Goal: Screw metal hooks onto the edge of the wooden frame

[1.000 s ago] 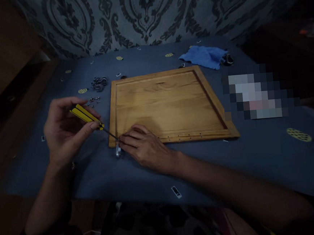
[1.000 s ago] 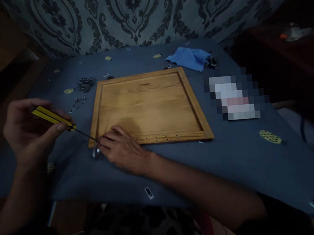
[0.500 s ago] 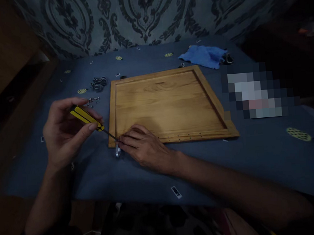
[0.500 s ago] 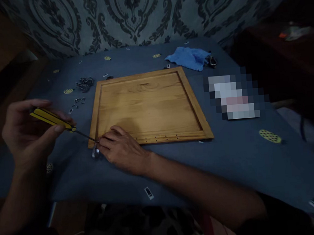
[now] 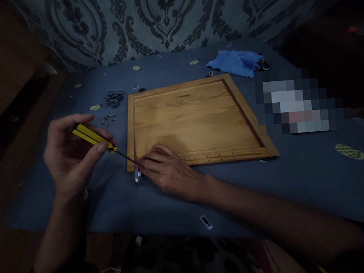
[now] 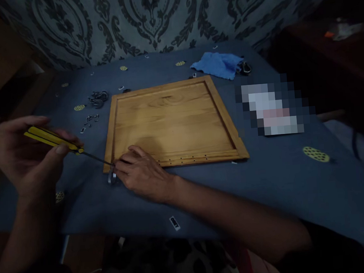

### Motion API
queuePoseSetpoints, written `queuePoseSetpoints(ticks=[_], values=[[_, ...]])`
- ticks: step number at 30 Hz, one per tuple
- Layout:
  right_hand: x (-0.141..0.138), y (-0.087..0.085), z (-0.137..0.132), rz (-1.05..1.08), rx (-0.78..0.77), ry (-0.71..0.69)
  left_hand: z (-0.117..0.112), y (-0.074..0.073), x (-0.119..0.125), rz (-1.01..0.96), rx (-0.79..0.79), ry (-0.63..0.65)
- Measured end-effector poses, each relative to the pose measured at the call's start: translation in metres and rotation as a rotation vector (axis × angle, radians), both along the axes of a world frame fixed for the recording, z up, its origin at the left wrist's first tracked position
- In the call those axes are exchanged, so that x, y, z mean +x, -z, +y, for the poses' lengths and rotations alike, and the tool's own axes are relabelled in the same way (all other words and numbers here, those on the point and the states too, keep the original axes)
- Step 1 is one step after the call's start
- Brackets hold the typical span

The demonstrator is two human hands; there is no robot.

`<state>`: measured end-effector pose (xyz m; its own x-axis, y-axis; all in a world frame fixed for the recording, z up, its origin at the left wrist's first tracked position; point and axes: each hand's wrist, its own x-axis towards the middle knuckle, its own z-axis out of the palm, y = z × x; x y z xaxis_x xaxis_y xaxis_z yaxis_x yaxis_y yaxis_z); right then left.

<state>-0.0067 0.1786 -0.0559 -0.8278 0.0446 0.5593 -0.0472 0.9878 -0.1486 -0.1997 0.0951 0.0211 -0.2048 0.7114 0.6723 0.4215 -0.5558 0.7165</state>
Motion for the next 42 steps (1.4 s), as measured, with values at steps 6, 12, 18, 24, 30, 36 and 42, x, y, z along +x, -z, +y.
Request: queuePoseSetpoints(ticks=[6, 12, 18, 24, 30, 36, 42], values=[[-0.0003, 0.0004, -0.0001, 0.026, 0.007, 0.002, 0.0004, 0.0007, -0.0033, 0.015, -0.009, 0.001], [0.0004, 0.0, 0.0002, 0.022, 0.02, -0.005, 0.0006, 0.0016, -0.0032, 0.028, -0.025, 0.03], [0.0007, -0.0007, -0.0001, 0.027, 0.013, -0.005, 0.0006, 0.0028, -0.0032, 0.047, -0.043, 0.033], [0.0001, 0.0001, -0.001, 0.016, 0.008, 0.007, 0.0003, 0.001, -0.0017, 0.07, -0.061, 0.037], [0.0006, -0.0007, -0.0014, 0.003, -0.001, 0.008, 0.0009, 0.0015, -0.002, 0.06, -0.032, 0.03], [0.0008, -0.0012, -0.0006, 0.003, -0.002, -0.008, 0.0035, 0.0041, -0.0051, 0.044, 0.045, 0.011], [0.0004, -0.0012, -0.0007, 0.006, 0.01, 0.008, 0.0008, 0.0042, -0.0029, 0.034, -0.012, -0.008]])
